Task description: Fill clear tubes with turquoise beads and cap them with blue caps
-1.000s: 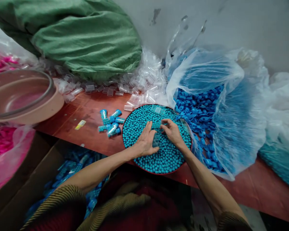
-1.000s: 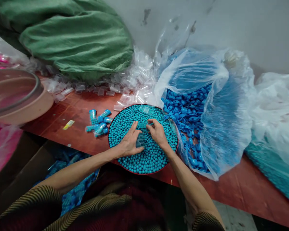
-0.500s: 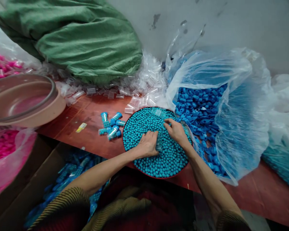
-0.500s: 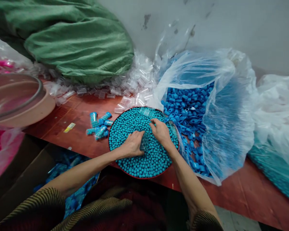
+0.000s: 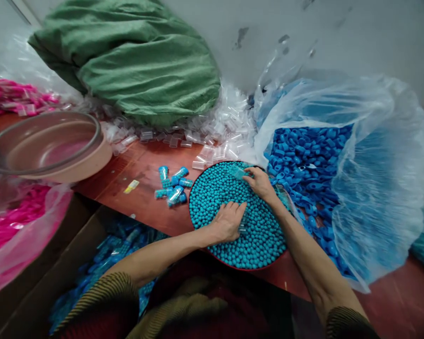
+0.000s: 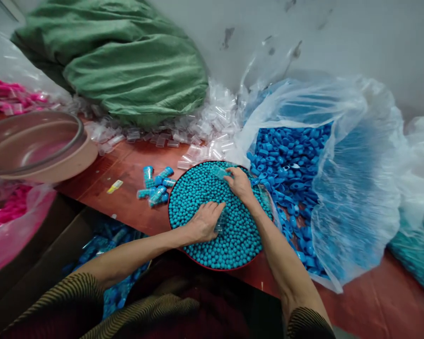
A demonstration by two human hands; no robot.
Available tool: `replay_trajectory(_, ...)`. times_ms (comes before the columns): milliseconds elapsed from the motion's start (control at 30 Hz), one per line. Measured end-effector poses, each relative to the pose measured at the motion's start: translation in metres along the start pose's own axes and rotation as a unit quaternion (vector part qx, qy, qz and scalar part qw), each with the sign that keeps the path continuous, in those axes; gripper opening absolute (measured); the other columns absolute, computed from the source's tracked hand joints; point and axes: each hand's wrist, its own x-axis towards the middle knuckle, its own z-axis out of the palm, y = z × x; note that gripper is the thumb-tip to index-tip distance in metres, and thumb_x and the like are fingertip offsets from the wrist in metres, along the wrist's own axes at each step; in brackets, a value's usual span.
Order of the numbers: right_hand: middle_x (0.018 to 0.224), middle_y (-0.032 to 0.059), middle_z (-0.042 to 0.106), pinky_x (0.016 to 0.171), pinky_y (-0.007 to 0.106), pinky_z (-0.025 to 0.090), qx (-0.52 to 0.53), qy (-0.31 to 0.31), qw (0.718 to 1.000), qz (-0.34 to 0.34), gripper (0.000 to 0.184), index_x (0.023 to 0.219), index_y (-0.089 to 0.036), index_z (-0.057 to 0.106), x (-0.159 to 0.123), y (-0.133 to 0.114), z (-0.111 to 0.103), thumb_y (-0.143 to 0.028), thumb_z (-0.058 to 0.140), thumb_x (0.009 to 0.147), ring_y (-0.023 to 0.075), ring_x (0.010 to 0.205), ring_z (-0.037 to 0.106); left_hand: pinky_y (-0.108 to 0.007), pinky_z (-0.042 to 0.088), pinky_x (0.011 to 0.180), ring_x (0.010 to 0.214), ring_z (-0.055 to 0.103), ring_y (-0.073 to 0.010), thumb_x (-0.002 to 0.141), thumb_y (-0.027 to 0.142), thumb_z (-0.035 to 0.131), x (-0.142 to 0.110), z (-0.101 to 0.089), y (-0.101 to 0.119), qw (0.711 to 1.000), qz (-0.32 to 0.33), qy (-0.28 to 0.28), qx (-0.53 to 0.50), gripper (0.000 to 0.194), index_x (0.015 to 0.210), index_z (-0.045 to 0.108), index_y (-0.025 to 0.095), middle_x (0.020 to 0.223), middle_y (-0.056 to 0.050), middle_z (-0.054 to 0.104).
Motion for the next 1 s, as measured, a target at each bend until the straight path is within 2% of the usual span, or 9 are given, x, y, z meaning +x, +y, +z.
replay_trajectory(100, 0.102, 0.0131, 0.06, 0.075, 0.033, 0.042, -0.107, 0.037, 0.994, 0.013, 0.031, 0.113, -0.016, 0.06, 0.001, -0.015, -0.01, -0.023, 0.05, 0.085, 0.0245, 0.091, 0.056, -0.042, 0.042, 0.09, 0.108, 0.045, -0.0283, 0.068, 0.023, 0.057, 0.001, -0.002, 0.0, 1.0, 0.01, -0.003, 0.005, 0.068, 0.13, 0.032, 0.011, 0.116, -0.014, 0.052)
replay_trajectory(200, 0.102, 0.0145, 0.062, 0.079, 0.035, 0.04, -0.148, 0.032, 0.987, -0.06, 0.031, 0.112, -0.015, 0.06, 0.017, -0.054, -0.008, -0.027, 0.043, 0.09, 0.026, 0.093, 0.055, -0.042, 0.043, 0.086, 0.104, 0.046, -0.0282, 0.067, 0.024, 0.058, 0.0, -0.005, 0.0, 1.0, 0.014, -0.006, 0.009, 0.064, 0.126, 0.037, 0.011, 0.114, -0.013, 0.053)
replay_trajectory(300, 0.102, 0.0135, 0.064, 0.083, 0.034, 0.039, -0.131, -0.021, 0.984, -0.121, 0.034, 0.111, -0.016, 0.06, 0.049, -0.1, 0.012, -0.03, 0.035, 0.094, 0.0247, 0.096, 0.056, -0.042, 0.043, 0.086, 0.106, 0.046, -0.0288, 0.068, 0.026, 0.057, -0.001, -0.003, -0.001, 1.0, 0.023, -0.01, 0.006, 0.064, 0.126, 0.037, 0.01, 0.118, -0.015, 0.052)
replay_trajectory(333, 0.105, 0.0137, 0.064, 0.082, 0.033, 0.04, -0.135, -0.062, 0.978, -0.145, 0.033, 0.113, -0.016, 0.06, 0.061, -0.113, 0.022, -0.028, 0.037, 0.093, 0.0247, 0.098, 0.056, -0.042, 0.043, 0.087, 0.107, 0.046, -0.0291, 0.068, 0.026, 0.057, -0.001, 0.0, -0.002, 1.0, 0.023, -0.012, 0.005, 0.063, 0.125, 0.039, 0.009, 0.12, -0.015, 0.051)
replay_trajectory(433, 0.113, 0.0167, 0.062, 0.082, 0.033, 0.041, -0.148, -0.12, 0.967, -0.167, 0.033, 0.112, -0.012, 0.061, 0.088, -0.141, 0.053, -0.021, 0.038, 0.09, 0.0257, 0.103, 0.056, -0.045, 0.042, 0.089, 0.111, 0.045, -0.0315, 0.068, 0.028, 0.057, -0.001, 0.015, -0.006, 0.999, 0.026, -0.018, -0.002, 0.056, 0.12, 0.046, 0.01, 0.125, -0.017, 0.051)
replay_trajectory(567, 0.107, 0.0215, 0.065, 0.083, 0.039, 0.043, -0.161, -0.149, 0.963, -0.156, 0.034, 0.105, -0.006, 0.066, 0.104, -0.15, 0.081, -0.019, 0.039, 0.088, 0.0285, 0.098, 0.059, -0.05, 0.034, 0.1, 0.124, 0.039, -0.034, 0.074, 0.029, 0.051, 0.001, 0.04, -0.014, 0.997, 0.069, 0.022, -0.031, 0.058, 0.128, 0.043, 0.009, 0.131, -0.018, 0.049)
replay_trajectory(700, 0.103, 0.0224, 0.067, 0.088, 0.047, 0.04, -0.168, -0.169, 0.956, -0.169, 0.031, 0.098, -0.005, 0.069, 0.107, -0.148, 0.087, -0.017, 0.043, 0.085, 0.0306, 0.096, 0.06, -0.055, 0.03, 0.103, 0.129, 0.034, -0.0357, 0.071, 0.029, 0.053, 0.001, 0.05, -0.017, 0.996, 0.068, 0.031, -0.05, 0.069, 0.135, 0.036, 0.01, 0.139, -0.018, 0.043)
replay_trajectory(867, 0.102, 0.0217, 0.066, 0.086, 0.045, 0.041, -0.15, -0.165, 0.956, -0.193, 0.026, 0.099, -0.005, 0.065, 0.107, -0.153, 0.083, -0.017, 0.049, 0.083, 0.031, 0.095, 0.059, -0.053, 0.029, 0.106, 0.134, 0.029, -0.0361, 0.072, 0.026, 0.053, -0.001, 0.046, -0.013, 0.997, 0.061, 0.029, -0.048, 0.07, 0.136, 0.031, 0.008, 0.143, -0.021, 0.035)
replay_trajectory(1000, 0.111, 0.0158, 0.061, 0.085, 0.035, 0.042, -0.1, -0.125, 0.965, -0.208, 0.033, 0.116, -0.01, 0.054, 0.1, -0.144, 0.057, -0.018, 0.046, 0.085, 0.0246, 0.101, 0.055, -0.049, 0.036, 0.102, 0.127, 0.037, -0.0351, 0.065, 0.02, 0.059, -0.001, 0.028, -0.007, 0.999, 0.017, 0.008, -0.036, 0.07, 0.129, 0.035, 0.008, 0.133, -0.022, 0.043)
